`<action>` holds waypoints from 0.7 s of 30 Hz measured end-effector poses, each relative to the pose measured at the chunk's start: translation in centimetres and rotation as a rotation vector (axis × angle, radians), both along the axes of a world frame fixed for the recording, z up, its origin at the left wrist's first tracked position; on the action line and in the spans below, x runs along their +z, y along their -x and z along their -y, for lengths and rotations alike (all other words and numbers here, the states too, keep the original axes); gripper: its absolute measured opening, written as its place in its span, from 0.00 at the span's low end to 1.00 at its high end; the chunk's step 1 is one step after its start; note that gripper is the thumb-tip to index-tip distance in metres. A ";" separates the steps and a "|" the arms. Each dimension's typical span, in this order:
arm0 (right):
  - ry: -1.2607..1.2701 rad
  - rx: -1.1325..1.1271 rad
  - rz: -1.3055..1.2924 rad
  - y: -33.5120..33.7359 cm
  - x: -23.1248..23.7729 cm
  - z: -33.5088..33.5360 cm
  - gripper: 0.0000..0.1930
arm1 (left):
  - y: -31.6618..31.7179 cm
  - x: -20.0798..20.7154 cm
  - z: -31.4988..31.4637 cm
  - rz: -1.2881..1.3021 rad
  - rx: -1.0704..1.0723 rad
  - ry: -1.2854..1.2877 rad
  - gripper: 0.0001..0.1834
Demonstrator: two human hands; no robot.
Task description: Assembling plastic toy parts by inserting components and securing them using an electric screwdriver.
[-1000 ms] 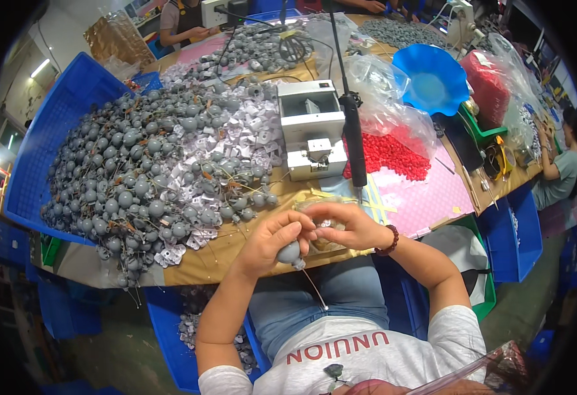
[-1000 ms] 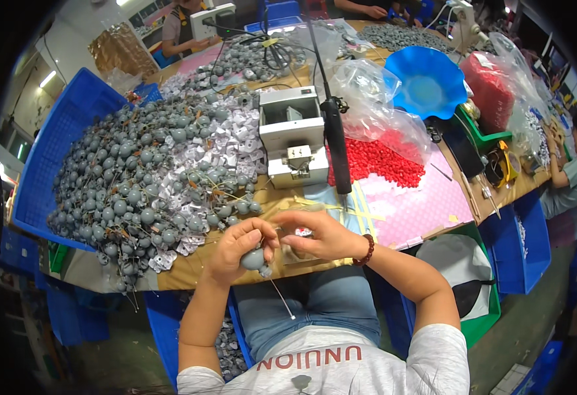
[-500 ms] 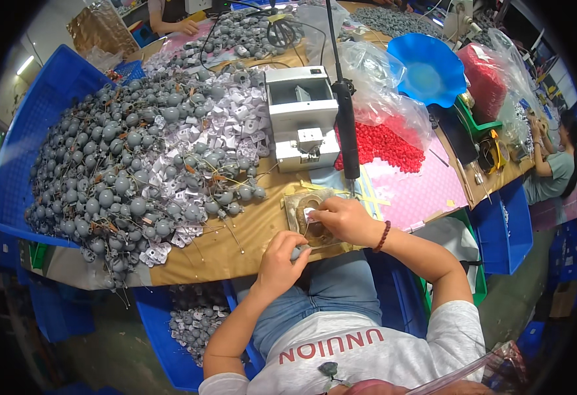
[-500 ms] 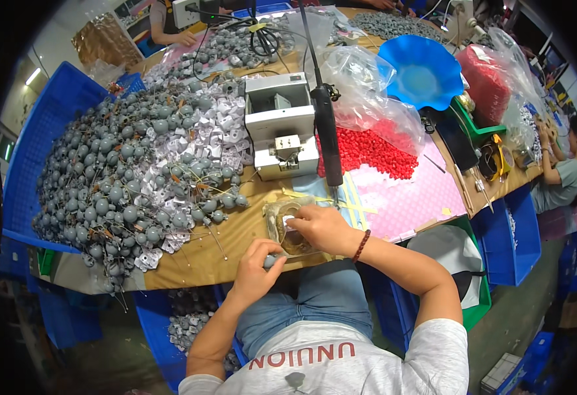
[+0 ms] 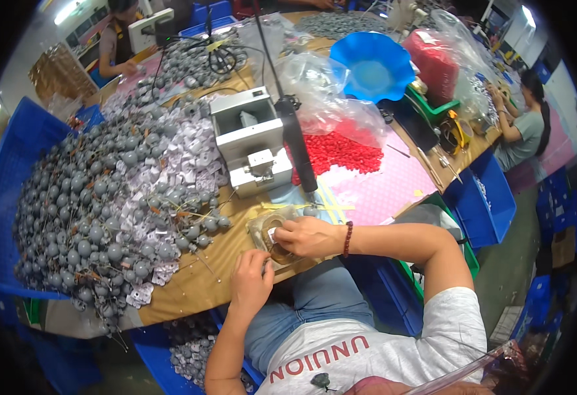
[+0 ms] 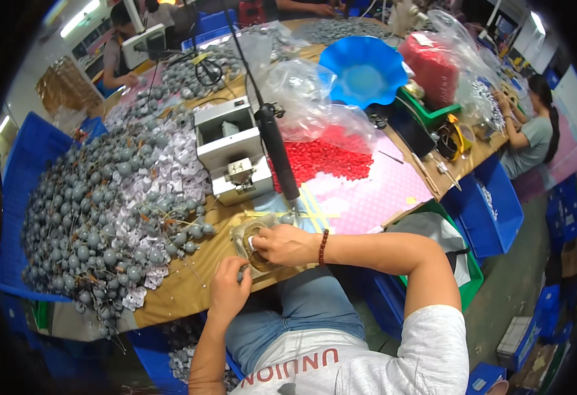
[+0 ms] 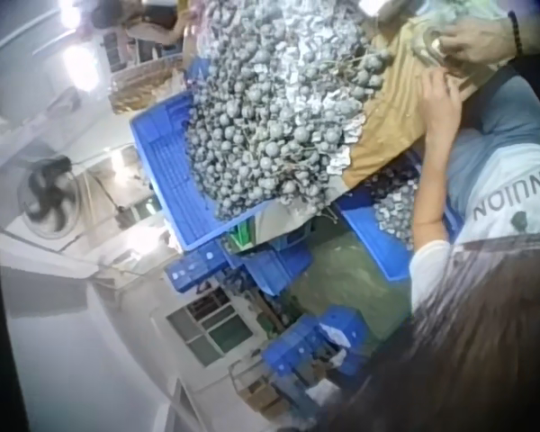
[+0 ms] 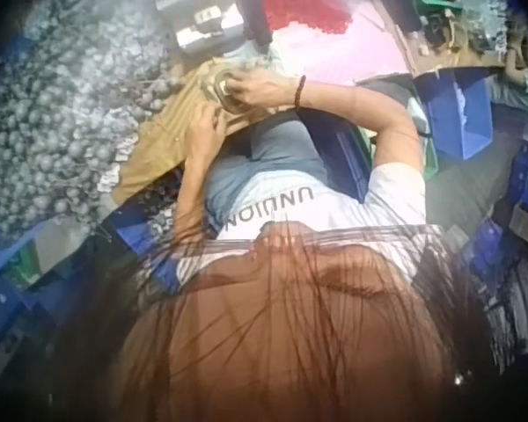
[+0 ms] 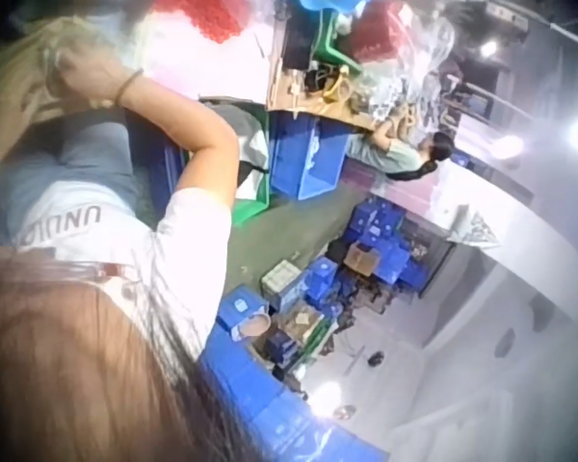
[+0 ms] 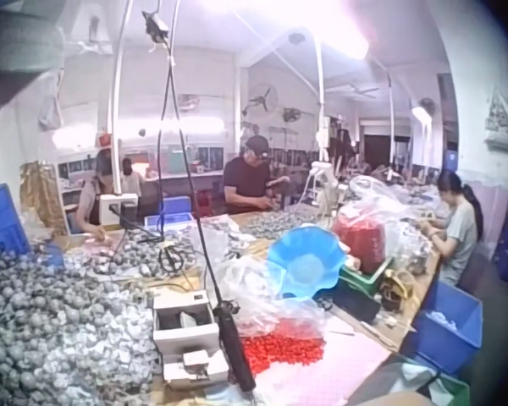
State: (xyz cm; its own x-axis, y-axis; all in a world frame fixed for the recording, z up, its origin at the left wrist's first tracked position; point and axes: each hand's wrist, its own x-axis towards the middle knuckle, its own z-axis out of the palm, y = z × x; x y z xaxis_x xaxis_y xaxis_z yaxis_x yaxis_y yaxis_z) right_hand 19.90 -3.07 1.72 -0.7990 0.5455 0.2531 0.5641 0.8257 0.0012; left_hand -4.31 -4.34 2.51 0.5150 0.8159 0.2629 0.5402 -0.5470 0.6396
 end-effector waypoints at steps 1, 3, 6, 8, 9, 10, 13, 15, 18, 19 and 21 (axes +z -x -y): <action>-0.004 0.005 -0.009 -0.3 0.0 0.0 0.09 | -0.3 -0.2 0.1 -0.046 0.014 -0.031 0.12; -0.019 0.025 -0.029 -0.4 0.0 -0.2 0.08 | -0.5 -0.5 0.3 -0.142 0.052 -0.098 0.17; -0.067 0.012 -0.045 -0.3 -0.3 0.4 0.08 | -1.9 -1.8 0.8 -0.227 0.093 -0.275 0.26; -0.077 0.005 -0.034 -0.4 -0.5 0.6 0.09 | -2.6 -3.2 0.9 -0.254 0.101 -0.324 0.30; -0.077 0.003 -0.032 -0.4 -0.5 0.7 0.09 | -2.6 -3.7 1.0 -0.261 0.104 -0.344 0.30; -0.063 0.004 -0.037 -0.6 -0.3 0.6 0.10 | -2.7 -4.3 1.1 -0.267 0.107 -0.365 0.31; 0.048 -0.048 -0.081 -0.5 -0.5 1.0 0.18 | -2.7 -5.6 1.1 -0.269 0.120 -0.421 0.30; 0.130 -0.099 -0.204 -0.8 -0.1 1.3 0.18 | -2.7 -5.9 1.1 -0.251 0.127 -0.454 0.29; 0.326 -0.249 -0.537 -2.1 0.6 2.2 0.17 | -2.7 -6.2 0.6 -0.195 0.116 -0.486 0.27; 0.434 -0.342 -0.739 -3.3 0.8 2.1 0.16 | -2.4 -6.1 0.4 -0.179 0.116 -0.503 0.27; 0.533 -0.512 -1.065 -6.1 0.8 2.9 0.15 | -2.9 -6.3 0.7 -0.146 0.099 -0.497 0.26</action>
State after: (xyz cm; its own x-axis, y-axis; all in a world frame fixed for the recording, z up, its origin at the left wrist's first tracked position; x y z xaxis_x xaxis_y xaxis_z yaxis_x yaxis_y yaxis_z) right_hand 26.00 -5.95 2.49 -0.0116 0.9570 0.2897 0.3338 0.2768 -0.9011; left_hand -1.44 -5.03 -3.80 0.5020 0.6579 0.5615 0.6689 -0.7068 0.2301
